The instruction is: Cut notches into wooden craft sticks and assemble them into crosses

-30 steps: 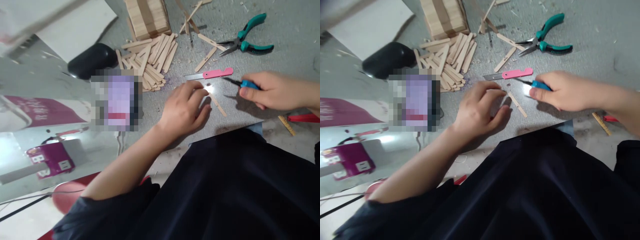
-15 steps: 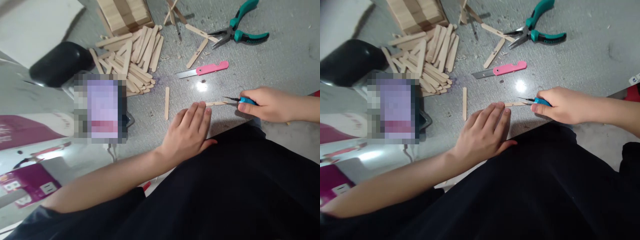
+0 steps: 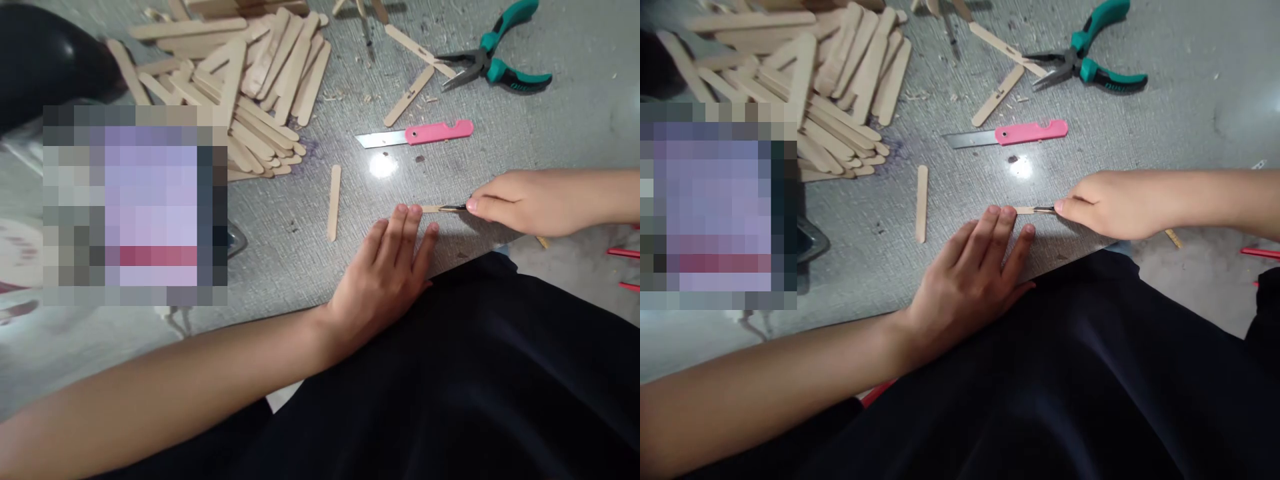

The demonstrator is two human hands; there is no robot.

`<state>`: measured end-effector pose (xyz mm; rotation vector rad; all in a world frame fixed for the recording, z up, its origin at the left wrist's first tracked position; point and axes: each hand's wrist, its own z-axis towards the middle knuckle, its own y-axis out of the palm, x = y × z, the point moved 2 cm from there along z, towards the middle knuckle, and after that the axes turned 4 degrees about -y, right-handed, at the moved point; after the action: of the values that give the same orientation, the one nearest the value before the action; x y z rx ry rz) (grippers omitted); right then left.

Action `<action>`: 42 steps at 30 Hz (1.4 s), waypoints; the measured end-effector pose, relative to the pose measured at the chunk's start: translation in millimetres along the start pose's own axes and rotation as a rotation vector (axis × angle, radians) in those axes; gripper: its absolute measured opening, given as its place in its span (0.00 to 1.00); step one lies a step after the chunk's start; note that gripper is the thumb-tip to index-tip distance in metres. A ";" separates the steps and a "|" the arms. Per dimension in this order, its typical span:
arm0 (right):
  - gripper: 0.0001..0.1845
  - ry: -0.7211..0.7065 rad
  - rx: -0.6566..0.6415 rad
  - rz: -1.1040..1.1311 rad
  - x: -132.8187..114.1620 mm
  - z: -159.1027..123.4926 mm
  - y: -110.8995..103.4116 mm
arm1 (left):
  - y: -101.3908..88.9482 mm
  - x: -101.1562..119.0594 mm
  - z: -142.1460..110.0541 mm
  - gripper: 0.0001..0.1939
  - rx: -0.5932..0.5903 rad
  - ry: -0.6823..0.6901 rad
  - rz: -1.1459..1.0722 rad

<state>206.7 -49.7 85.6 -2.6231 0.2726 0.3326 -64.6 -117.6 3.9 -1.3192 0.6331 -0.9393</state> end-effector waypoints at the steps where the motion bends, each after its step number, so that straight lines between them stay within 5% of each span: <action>1: 0.38 0.018 0.001 -0.006 -1.4 -0.4 -0.5 | 1.6 0.7 -0.5 0.45 0.001 -0.014 -0.015; 42: 0.39 0.071 0.038 -0.019 -11.1 -4.2 2.1 | 7.4 1.5 -1.8 0.41 0.026 -0.060 -0.129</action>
<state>196.4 -52.0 91.5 -2.6021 0.2751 0.2263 -63.8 -120.0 -3.5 -1.3719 0.4927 -1.0050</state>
